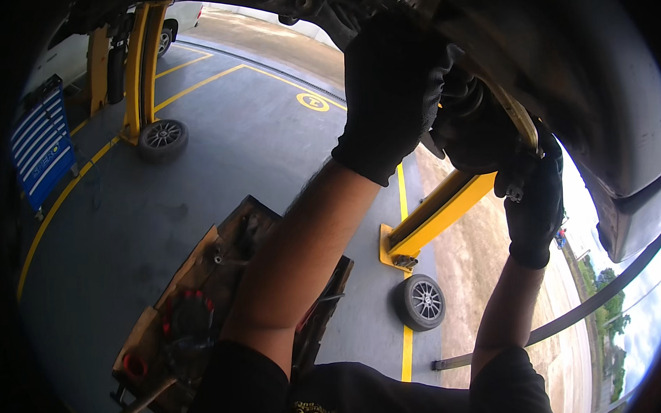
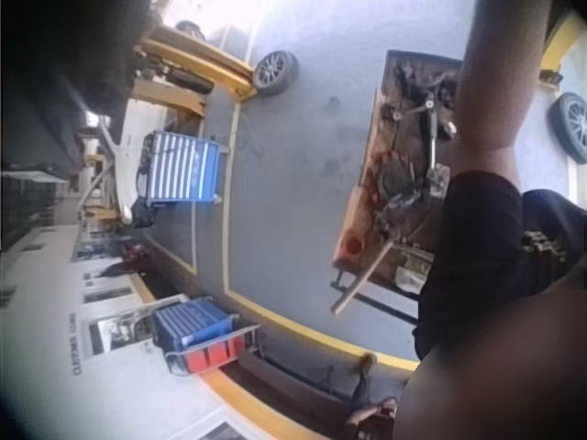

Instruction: The person works under a lifted vehicle, using a wrench to loosen and remove bolts from the suspension assembly. They then retrieve a new suspension arm from a parts cart and install it onto the vehicle, securing it with bolts.

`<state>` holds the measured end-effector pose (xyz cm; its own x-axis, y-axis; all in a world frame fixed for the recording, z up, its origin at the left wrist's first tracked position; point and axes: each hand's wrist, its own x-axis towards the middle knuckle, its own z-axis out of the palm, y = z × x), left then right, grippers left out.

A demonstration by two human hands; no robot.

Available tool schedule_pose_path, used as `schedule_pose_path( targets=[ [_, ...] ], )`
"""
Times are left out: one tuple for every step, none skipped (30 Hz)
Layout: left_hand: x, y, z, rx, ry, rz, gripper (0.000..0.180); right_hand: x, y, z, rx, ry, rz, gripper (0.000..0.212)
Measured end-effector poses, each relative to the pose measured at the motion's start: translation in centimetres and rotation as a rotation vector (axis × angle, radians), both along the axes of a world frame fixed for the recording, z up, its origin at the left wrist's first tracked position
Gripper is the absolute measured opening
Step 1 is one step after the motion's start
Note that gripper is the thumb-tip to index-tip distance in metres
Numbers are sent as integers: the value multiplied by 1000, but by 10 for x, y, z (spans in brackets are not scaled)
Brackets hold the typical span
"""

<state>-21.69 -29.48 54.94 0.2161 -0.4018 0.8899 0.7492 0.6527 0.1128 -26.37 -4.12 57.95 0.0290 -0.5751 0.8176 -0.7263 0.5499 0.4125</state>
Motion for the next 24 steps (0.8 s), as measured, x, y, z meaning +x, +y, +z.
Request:
schedule_pose_path(
  targets=[
    [0, -1, 0, -3, 22, 45, 47, 3, 1, -2, -63, -220, 81, 45],
    [-1, -1, 1, -4, 44, 91, 48, 3, 0, -3, -104, -403, 232, 47],
    [-2, -2, 3, -4, 105, 175, 48, 4, 0, -5, -162, -578, 387, 49],
    [-2, -2, 2, -3, 110, 185, 47, 4, -1, -7, -195, -713, 617, 51],
    [-2, -3, 3, -2, 114, 195, 46, 4, -2, -7, -193, -770, 741, 53],
    [-2, -3, 2, -3, 62, 131, 43, 3, -2, -8, -190, -718, 729, 54],
    [-1, -3, 2, 1, 61, 123, 41, 3, -3, -7, -153, -589, 610, 54],
    [-1, -3, 1, 4, 59, 114, 39, 3, -3, -9, -144, -509, 530, 52],
    [-1, -4, 3, 12, 107, 161, 36, 3, -4, -7, -137, -428, 450, 51],
    [0, -5, 2, 10, 124, 183, 34, 3, -4, -7, -158, -395, 411, 48],
    [1, -6, 3, 33, 81, 43, 31, 3, -5, -7, -178, -362, 371, 46],
    [2, -7, 2, 46, 5, -122, 29, 4, -5, -5, -177, -371, 366, 44],
    [2, -8, 3, 46, 13, -138, 27, 4, -6, -5, -176, -380, 359, 43],
    [2, -9, 5, 66, 28, 19, 26, 4, -7, -2, -151, -306, 304, 42],
    [2, -10, 11, 70, 127, 328, 25, 4, -7, -1, -129, -230, 249, 40],
    [3, -10, 12, 72, 225, 636, 25, 2, -7, 1, -81, -72, 143, 40],
    [4, -9, 12, 97, 149, 296, 27, 1, -7, 2, -90, -141, 174, 40],
    [7, -8, 8, 119, 71, -44, 29, 0, -6, 4, -98, -173, 199, 41],
    [10, -7, 4, 140, -7, -384, 32, -3, -5, 4, -164, -432, 359, 42],
    [11, -8, 4, 142, -7, -388, 34, -4, -3, 4, -197, -573, 412, 44],
    [13, -8, 2, 144, -6, -393, 36, -7, -2, 4, -219, -581, 351, 46],
    [13, -9, 1, 146, -7, -398, 38, -8, 0, 4, -208, -469, 185, 47],
    [13, -11, 1, 112, -4, -392, 37, -10, 0, 3, -203, -551, 298, 45],
    [12, -14, 0, 77, -2, -387, 36, -10, 0, 2, -225, -578, 245, 45]
  ],
)
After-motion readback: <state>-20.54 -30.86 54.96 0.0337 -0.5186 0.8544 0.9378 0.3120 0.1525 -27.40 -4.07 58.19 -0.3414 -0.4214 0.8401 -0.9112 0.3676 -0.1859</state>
